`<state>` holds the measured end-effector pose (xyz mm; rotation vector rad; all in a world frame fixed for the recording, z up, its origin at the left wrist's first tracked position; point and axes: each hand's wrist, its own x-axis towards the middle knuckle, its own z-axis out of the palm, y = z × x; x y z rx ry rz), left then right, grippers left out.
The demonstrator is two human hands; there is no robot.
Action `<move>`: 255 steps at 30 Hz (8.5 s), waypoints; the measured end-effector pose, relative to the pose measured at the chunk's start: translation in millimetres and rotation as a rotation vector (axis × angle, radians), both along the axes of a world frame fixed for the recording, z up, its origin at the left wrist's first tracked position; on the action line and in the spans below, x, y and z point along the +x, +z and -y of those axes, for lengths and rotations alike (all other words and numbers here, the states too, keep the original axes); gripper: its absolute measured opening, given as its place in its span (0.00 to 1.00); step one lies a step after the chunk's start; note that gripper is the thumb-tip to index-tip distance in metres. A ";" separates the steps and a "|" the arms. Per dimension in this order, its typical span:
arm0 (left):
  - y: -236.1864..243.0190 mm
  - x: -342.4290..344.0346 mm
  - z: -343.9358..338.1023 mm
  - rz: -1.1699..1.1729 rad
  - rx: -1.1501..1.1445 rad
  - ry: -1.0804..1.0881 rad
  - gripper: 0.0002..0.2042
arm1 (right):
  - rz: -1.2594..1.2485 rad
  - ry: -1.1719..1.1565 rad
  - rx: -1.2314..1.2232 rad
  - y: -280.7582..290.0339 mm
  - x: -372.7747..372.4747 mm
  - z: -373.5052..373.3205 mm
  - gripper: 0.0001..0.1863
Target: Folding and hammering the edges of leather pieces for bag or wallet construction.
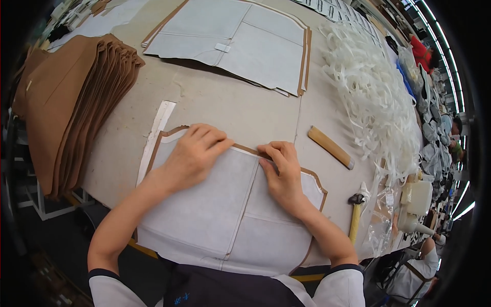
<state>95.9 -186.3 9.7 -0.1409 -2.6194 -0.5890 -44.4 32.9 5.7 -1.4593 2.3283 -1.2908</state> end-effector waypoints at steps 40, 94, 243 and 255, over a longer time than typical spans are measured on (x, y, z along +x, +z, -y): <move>-3.7 79.8 -10.4 -0.055 -0.161 0.333 0.20 | 0.233 0.351 0.315 22.8 23.0 135.1 0.06; 11.8 72.0 -0.1 0.122 -0.200 0.301 0.24 | -0.291 0.073 0.003 31.0 -84.7 12.9 0.17; 2.9 -53.8 -202.9 0.030 -0.039 -0.242 0.23 | -0.214 -0.500 0.357 48.8 41.7 -198.1 0.30; 6.0 -54.8 -205.9 0.051 -0.105 -0.216 0.25 | -0.162 -0.520 0.312 65.0 43.8 -202.4 0.30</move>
